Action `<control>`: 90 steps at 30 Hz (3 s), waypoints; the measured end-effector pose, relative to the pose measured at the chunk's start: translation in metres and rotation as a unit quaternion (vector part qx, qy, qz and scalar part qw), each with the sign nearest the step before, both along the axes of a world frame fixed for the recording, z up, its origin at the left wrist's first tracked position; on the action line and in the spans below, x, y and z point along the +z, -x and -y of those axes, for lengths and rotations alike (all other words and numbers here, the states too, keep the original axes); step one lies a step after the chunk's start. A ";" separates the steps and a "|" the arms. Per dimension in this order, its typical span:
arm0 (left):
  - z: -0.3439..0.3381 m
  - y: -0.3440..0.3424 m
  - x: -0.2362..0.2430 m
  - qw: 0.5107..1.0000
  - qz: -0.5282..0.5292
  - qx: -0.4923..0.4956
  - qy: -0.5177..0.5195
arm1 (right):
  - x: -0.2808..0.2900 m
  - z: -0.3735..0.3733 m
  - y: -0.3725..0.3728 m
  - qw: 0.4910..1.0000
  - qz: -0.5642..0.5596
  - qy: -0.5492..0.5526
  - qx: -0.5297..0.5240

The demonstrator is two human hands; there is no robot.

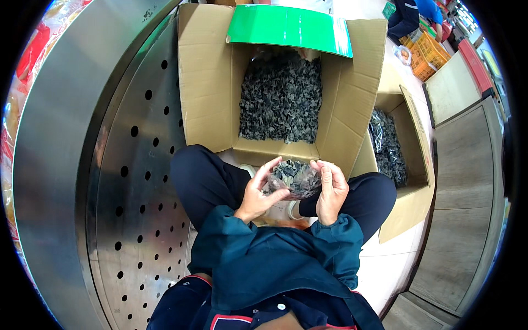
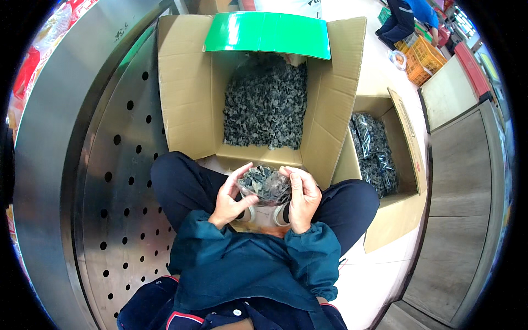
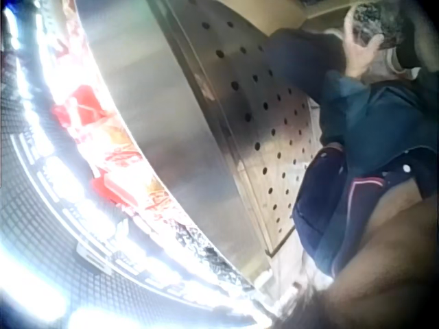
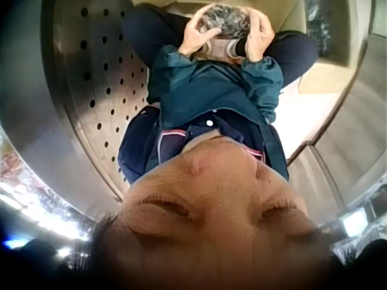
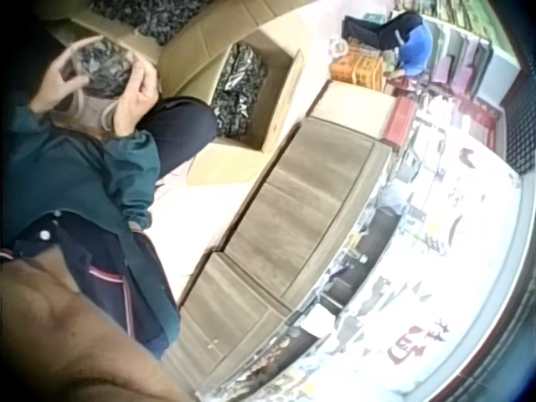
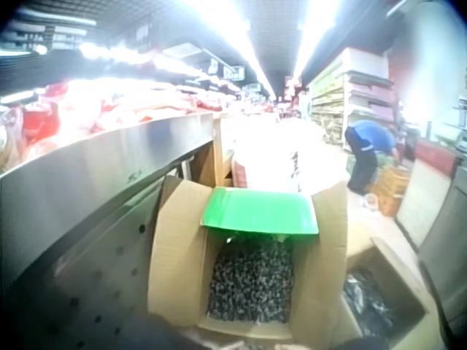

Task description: The person scoops small dark items from a large cardboard box into a clear plastic bag, then ties the bag closed and places it into a second box. The person repeats this scooping, tying, and placing process multiple times.

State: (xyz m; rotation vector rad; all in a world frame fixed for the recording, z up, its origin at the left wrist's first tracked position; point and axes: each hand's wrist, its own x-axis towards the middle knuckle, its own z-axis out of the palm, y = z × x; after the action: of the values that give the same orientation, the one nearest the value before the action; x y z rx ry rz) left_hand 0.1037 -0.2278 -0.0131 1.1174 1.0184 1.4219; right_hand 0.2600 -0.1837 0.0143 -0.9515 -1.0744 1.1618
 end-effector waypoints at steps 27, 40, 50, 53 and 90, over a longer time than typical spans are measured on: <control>0.051 0.008 -0.005 0.990 0.060 0.128 0.019 | -0.028 0.040 -0.025 0.993 0.009 0.093 0.076; 0.107 0.010 -0.009 0.980 0.080 0.100 0.151 | -0.036 0.084 -0.037 0.973 -0.004 0.163 0.163; 0.138 0.025 0.038 0.989 0.012 0.098 0.109 | 0.003 0.095 -0.038 0.967 0.013 0.093 0.236; 0.142 0.021 0.018 0.985 -0.082 0.126 0.085 | -0.003 0.096 -0.042 0.965 0.116 0.098 0.214; -0.073 0.029 -0.108 0.965 -0.081 0.231 0.099 | -0.133 -0.071 0.012 0.995 0.030 0.094 -0.018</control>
State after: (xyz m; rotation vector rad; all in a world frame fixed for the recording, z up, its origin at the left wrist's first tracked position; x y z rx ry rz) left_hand 0.0744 -0.1543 -0.1215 0.8921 1.5793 1.5596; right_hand 0.2482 -0.1127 -0.1182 -1.1535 -1.0037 1.2275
